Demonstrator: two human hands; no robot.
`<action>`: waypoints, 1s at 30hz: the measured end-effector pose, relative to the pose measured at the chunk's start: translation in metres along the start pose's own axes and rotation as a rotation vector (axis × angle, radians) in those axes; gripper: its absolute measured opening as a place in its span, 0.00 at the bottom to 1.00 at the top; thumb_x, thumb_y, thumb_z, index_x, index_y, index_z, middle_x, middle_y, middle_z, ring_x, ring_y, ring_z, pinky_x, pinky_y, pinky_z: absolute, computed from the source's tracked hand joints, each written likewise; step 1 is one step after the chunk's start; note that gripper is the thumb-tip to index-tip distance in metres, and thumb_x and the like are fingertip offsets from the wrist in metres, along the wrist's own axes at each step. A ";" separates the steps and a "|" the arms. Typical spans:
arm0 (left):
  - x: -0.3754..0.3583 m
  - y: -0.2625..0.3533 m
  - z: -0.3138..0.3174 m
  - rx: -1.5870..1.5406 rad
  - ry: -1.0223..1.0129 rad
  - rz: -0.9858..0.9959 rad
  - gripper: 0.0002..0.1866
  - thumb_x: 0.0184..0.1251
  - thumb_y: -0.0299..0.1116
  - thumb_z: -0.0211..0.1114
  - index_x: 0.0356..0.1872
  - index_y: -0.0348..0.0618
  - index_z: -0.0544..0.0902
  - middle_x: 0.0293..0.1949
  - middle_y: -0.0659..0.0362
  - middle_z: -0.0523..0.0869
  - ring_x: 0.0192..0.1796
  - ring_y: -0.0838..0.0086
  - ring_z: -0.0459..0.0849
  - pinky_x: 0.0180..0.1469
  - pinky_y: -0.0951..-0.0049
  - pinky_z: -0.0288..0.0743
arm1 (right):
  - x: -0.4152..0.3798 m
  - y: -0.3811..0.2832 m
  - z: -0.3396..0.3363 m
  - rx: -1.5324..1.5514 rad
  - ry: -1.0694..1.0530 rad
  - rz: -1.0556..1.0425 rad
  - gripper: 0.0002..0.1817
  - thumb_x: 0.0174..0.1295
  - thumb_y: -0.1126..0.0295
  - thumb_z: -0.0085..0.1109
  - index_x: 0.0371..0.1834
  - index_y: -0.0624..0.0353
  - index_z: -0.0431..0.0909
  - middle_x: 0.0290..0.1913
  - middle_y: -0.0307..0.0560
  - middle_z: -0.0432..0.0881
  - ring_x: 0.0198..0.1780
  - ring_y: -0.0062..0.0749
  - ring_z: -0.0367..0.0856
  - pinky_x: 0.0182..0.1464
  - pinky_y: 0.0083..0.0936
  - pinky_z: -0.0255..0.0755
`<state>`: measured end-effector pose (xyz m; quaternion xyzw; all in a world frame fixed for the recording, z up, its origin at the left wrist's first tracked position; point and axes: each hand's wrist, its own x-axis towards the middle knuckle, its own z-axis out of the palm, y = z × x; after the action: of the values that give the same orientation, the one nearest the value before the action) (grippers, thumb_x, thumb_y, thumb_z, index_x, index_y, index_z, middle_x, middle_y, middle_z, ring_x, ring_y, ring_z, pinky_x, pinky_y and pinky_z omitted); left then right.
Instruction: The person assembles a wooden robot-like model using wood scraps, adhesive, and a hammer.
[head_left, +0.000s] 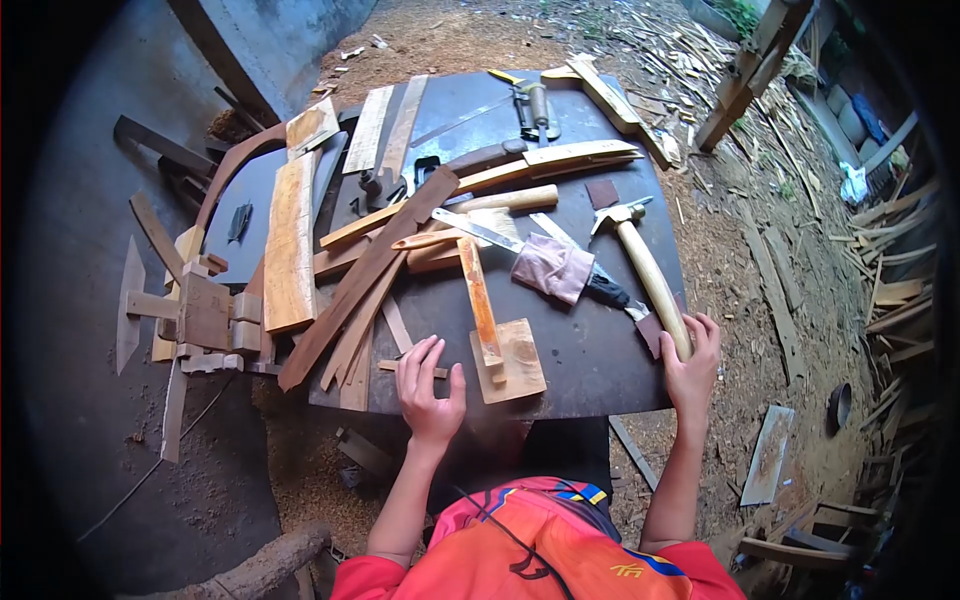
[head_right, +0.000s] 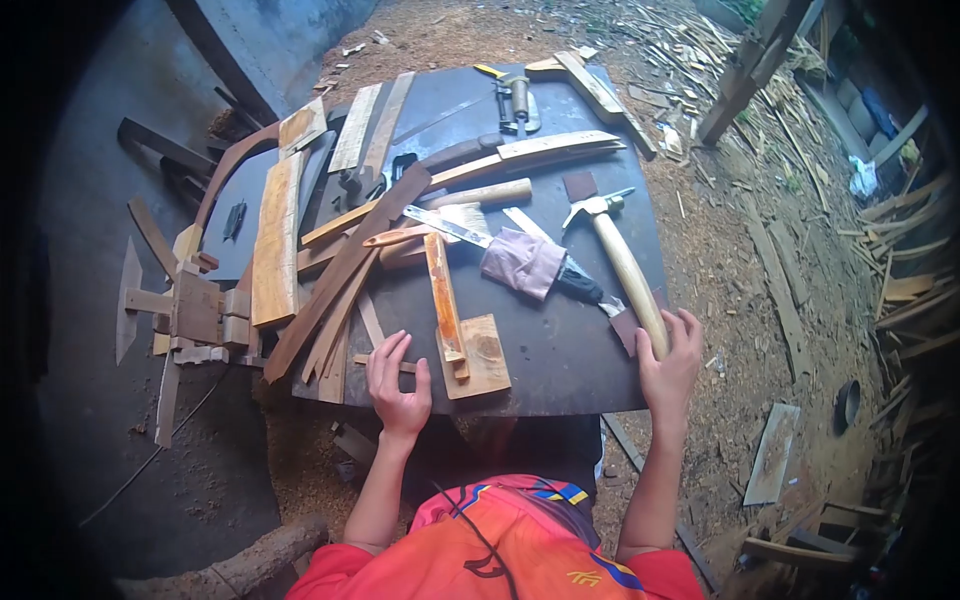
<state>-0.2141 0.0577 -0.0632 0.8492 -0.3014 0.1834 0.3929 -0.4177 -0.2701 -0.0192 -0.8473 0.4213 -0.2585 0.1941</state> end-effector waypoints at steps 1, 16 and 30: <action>0.001 0.002 0.000 -0.005 0.006 -0.009 0.20 0.67 0.29 0.74 0.59 0.36 0.88 0.60 0.48 0.89 0.64 0.50 0.86 0.68 0.53 0.78 | 0.000 0.002 0.002 0.011 0.011 0.008 0.24 0.65 0.65 0.76 0.63 0.61 0.85 0.70 0.58 0.78 0.72 0.58 0.79 0.74 0.47 0.73; 0.000 0.002 0.003 -0.009 0.084 -0.024 0.08 0.60 0.20 0.72 0.40 0.39 0.89 0.55 0.51 0.91 0.59 0.51 0.89 0.64 0.54 0.81 | 0.032 -0.003 -0.005 0.060 0.032 -0.006 0.24 0.73 0.56 0.72 0.61 0.63 0.86 0.61 0.57 0.85 0.67 0.52 0.83 0.72 0.45 0.73; -0.002 -0.002 0.002 -0.029 0.134 -0.016 0.07 0.60 0.22 0.72 0.40 0.41 0.89 0.49 0.54 0.92 0.56 0.55 0.91 0.60 0.57 0.83 | 0.375 0.047 0.163 0.063 -0.110 -0.179 0.41 0.73 0.44 0.68 0.73 0.72 0.76 0.67 0.73 0.84 0.68 0.58 0.85 0.70 0.44 0.76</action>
<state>-0.2142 0.0574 -0.0666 0.8316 -0.2701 0.2324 0.4260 -0.1562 -0.5840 -0.0709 -0.8879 0.3246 -0.2411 0.2194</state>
